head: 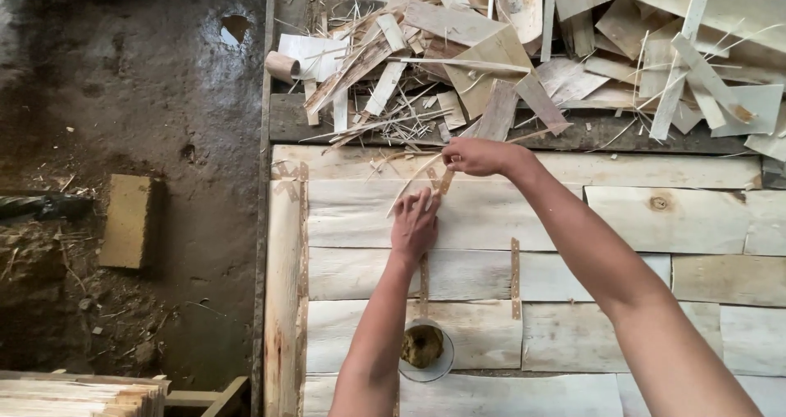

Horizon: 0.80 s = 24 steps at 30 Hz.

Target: Applying adhesive to wood panels and pressing them into place on a larger surface to fit them together.

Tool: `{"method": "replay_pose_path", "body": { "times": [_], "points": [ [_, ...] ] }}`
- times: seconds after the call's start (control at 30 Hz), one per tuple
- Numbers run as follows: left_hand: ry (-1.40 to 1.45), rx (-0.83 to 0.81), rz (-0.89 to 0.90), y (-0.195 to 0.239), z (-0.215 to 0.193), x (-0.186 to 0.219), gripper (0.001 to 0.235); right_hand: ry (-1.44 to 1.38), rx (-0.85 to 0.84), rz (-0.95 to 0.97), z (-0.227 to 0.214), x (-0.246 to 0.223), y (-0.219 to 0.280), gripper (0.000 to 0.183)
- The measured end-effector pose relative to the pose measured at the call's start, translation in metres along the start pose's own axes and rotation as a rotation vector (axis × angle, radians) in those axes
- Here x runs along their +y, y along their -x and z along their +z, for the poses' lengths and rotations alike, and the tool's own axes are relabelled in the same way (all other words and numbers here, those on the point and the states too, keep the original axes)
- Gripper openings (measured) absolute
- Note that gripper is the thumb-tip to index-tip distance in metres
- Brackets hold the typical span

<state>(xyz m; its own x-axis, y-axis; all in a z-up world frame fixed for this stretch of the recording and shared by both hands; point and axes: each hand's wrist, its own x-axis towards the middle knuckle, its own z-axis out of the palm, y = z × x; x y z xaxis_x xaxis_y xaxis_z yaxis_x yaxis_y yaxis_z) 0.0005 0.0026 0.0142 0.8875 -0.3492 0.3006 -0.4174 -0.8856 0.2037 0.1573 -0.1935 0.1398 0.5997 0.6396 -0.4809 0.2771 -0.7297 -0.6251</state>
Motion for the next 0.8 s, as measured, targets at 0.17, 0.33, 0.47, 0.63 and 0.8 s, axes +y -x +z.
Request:
{"method": "replay_pose_path", "body": {
  "times": [0.17, 0.33, 0.47, 0.63, 0.8],
  "points": [
    [0.001, 0.027, 0.014, -0.001, -0.002, 0.000, 0.052, 0.221, -0.021, -0.019, 0.008, 0.003, -0.016, 0.018],
    [0.005, 0.065, 0.021, -0.002, -0.009, 0.001, 0.053, 0.299, -0.007, -0.008, 0.013, 0.002, -0.026, 0.017],
    [0.012, 0.088, 0.031, -0.003, -0.010, 0.000, 0.052, 0.390, -0.011, 0.048, 0.021, 0.015, -0.037, 0.017],
    [0.022, 0.106, 0.039, -0.003, -0.008, 0.000, 0.052, 0.427, -0.002, 0.064, 0.028, 0.021, -0.036, 0.019],
    [0.016, 0.123, 0.039, -0.004, -0.012, 0.002, 0.051, 0.412, 0.021, 0.067, 0.028, 0.016, -0.034, 0.022]
  ]
}}
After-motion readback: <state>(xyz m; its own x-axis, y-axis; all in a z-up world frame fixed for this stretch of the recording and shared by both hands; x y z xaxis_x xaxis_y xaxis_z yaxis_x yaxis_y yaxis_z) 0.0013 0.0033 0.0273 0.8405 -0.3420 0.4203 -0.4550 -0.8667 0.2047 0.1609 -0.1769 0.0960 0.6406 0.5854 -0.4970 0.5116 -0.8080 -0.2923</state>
